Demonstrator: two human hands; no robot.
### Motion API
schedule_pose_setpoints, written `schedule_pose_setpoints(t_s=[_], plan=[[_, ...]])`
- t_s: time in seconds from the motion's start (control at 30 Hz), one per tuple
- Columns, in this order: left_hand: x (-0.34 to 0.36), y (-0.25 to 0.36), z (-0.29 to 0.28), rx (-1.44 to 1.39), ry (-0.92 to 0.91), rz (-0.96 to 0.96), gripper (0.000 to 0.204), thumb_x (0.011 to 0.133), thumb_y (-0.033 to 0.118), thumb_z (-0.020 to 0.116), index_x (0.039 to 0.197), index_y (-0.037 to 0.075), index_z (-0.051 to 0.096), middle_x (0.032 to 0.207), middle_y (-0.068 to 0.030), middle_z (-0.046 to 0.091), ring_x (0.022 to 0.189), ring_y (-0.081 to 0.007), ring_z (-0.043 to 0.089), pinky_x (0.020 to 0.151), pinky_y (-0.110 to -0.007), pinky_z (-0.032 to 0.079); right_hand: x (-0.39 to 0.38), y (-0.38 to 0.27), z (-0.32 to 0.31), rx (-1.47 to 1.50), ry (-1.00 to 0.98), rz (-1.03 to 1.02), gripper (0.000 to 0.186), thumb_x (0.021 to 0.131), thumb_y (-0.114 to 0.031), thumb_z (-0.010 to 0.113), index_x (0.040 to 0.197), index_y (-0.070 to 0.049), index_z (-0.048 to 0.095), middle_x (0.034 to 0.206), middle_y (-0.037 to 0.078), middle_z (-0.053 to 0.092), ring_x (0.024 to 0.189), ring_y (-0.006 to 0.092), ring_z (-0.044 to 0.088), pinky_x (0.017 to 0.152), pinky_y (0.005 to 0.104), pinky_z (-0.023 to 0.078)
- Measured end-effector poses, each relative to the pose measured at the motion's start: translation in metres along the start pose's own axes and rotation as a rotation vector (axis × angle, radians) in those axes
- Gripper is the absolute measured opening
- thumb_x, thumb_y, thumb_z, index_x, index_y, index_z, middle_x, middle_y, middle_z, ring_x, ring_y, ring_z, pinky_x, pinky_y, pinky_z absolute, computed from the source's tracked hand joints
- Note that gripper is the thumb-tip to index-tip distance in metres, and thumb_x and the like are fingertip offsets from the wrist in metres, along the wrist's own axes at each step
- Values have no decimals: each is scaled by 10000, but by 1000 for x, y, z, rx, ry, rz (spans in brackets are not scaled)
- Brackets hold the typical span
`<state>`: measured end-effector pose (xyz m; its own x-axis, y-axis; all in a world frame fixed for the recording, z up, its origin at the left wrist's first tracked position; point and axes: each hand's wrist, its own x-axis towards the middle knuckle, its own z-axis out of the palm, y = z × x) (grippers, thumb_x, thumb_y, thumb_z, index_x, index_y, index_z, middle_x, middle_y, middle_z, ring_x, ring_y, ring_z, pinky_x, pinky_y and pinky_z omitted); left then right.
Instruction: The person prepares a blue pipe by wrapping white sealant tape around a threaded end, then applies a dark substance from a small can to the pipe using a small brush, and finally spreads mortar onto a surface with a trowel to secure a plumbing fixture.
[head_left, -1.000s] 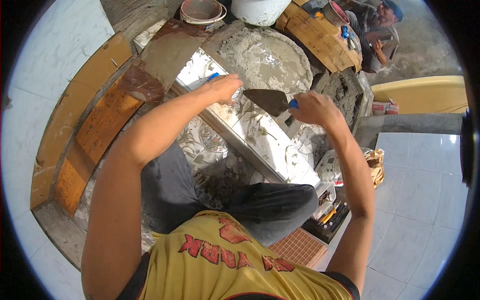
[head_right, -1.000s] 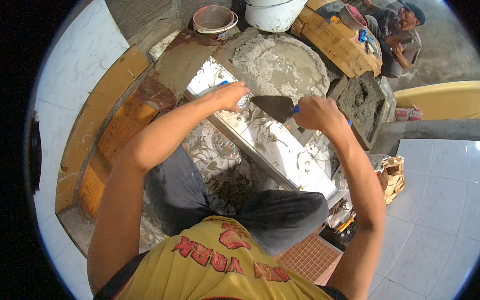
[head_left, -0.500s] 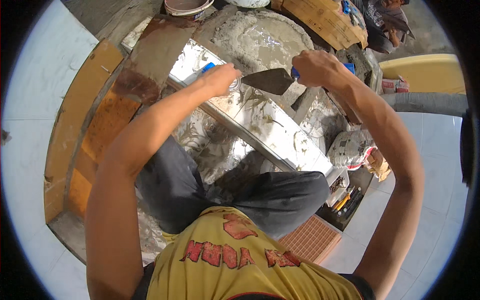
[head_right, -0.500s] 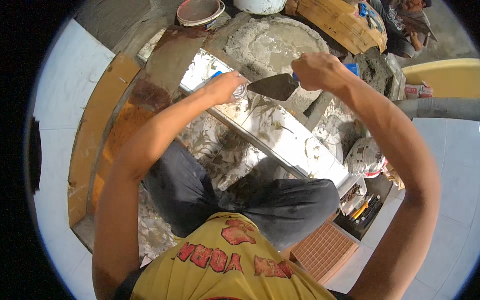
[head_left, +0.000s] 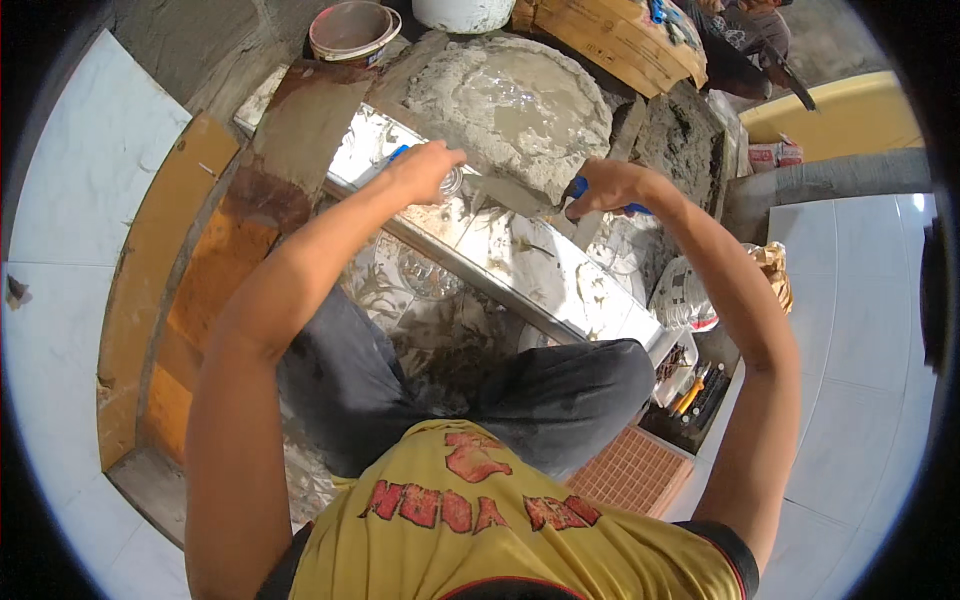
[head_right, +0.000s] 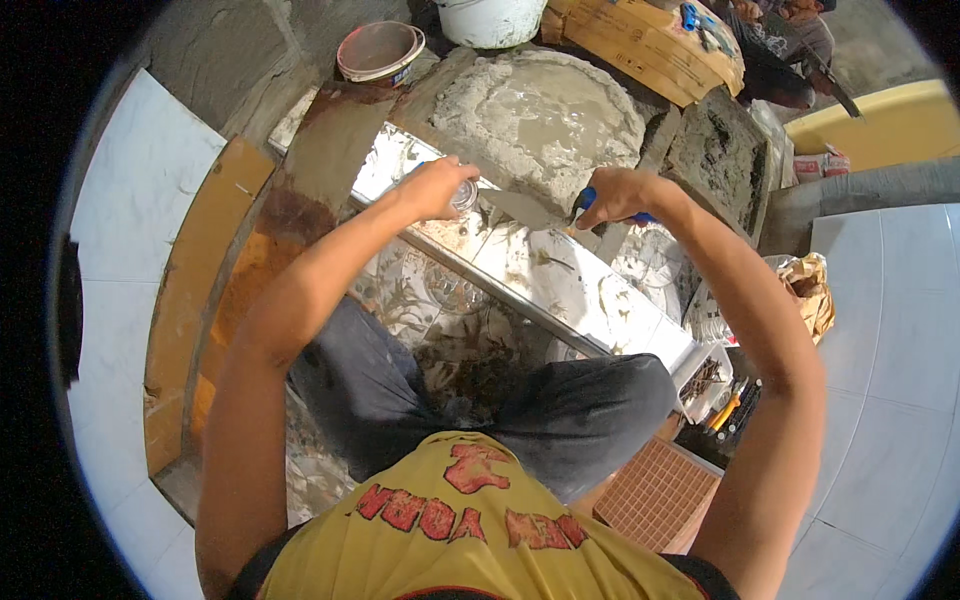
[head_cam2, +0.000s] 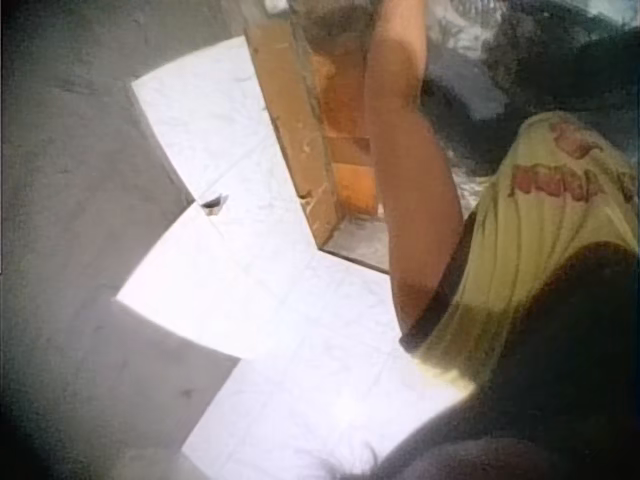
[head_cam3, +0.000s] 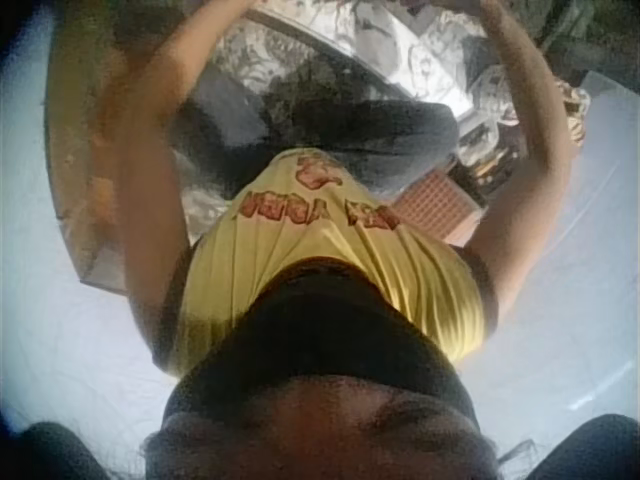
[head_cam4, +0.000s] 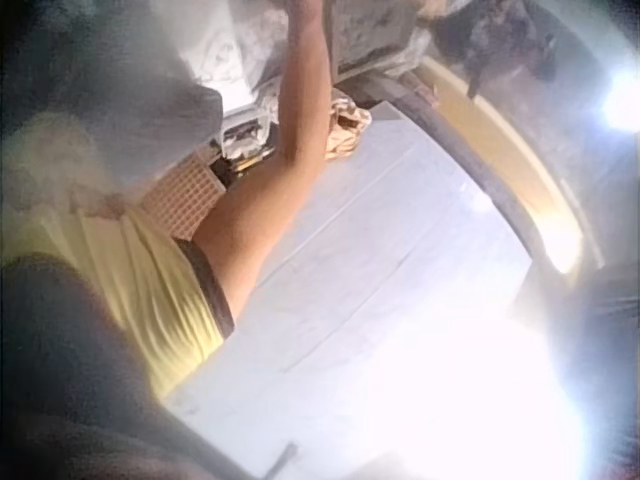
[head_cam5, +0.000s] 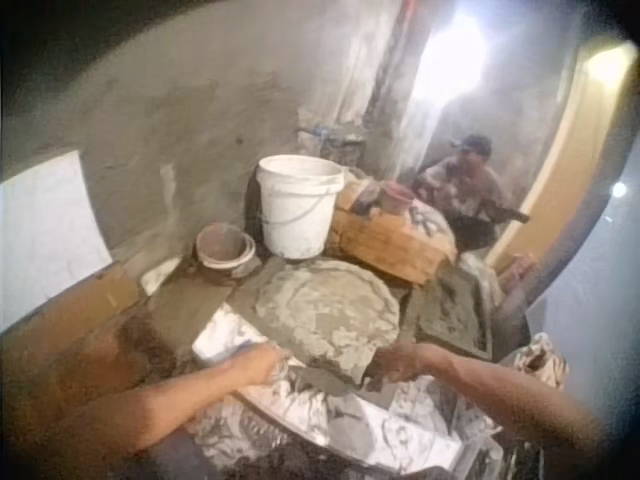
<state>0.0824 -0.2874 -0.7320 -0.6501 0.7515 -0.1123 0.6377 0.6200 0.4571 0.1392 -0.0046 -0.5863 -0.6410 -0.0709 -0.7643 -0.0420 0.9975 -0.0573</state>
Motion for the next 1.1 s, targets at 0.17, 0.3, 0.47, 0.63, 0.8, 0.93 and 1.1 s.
schedule_pose_setpoints(t_s=[0.17, 0.3, 0.47, 0.63, 0.8, 0.93, 1.1], plan=[[-5, -9, 9, 22, 40, 44, 667, 672, 143, 865, 1280, 102, 592, 1228, -225, 532, 1081, -416, 600, 936, -448, 513, -12, -2, 30, -161, 307, -11, 448, 785, -422, 757, 991, -25, 720, 892, 198, 724, 891, 344, 715, 780, 442, 569], [-6, 0, 2, 61, -8, 28, 637, 703, 178, 845, 1290, 100, 610, 1235, -210, 530, 1087, -415, 596, 944, -444, 511, -25, -17, 39, -246, 393, 19, 440, 794, -423, 755, 1001, -37, 703, 945, 213, 719, 921, 382, 705, 810, 462, 564], [-7, 10, 4, 60, 14, 40, 589, 740, 224, 821, 1282, 110, 621, 1201, -194, 548, 1053, -409, 613, 924, -452, 516, -35, -25, 27, -360, 418, -83, 440, 794, -383, 755, 991, 6, 698, 927, 212, 718, 888, 377, 714, 771, 471, 577], [-10, 3, 12, 86, 41, 73, 567, 753, 231, 818, 1282, 152, 628, 1209, -231, 539, 976, -424, 661, 876, -481, 549, -32, -28, 12, -253, 288, -79, 344, 785, -307, 736, 816, 33, 698, 721, 169, 684, 655, 302, 690, 567, 418, 552], [-4, 8, 13, 94, 41, 63, 589, 754, 240, 818, 1297, 155, 605, 1204, -257, 540, 962, -433, 665, 866, -487, 552, 10, 26, 33, 304, -298, -58, 490, 856, -508, 748, 745, -37, 671, 520, 42, 547, 419, 154, 526, 385, 334, 417], [-7, 19, 3, 79, 46, 24, 578, 732, 242, 828, 1267, 156, 627, 1181, -258, 554, 972, -435, 660, 888, -477, 547, -7, 14, 39, 80, 27, -1, 490, 762, -438, 792, 878, 27, 688, 653, 150, 647, 541, 254, 652, 483, 398, 526], [-4, 11, 6, 52, 62, 3, 527, 700, 235, 810, 1193, 157, 641, 1116, -230, 551, 920, -423, 650, 836, -470, 546, -23, -11, 40, -189, 218, 22, 449, 769, -367, 730, 1019, 5, 713, 1001, 229, 719, 984, 377, 700, 826, 450, 565]])
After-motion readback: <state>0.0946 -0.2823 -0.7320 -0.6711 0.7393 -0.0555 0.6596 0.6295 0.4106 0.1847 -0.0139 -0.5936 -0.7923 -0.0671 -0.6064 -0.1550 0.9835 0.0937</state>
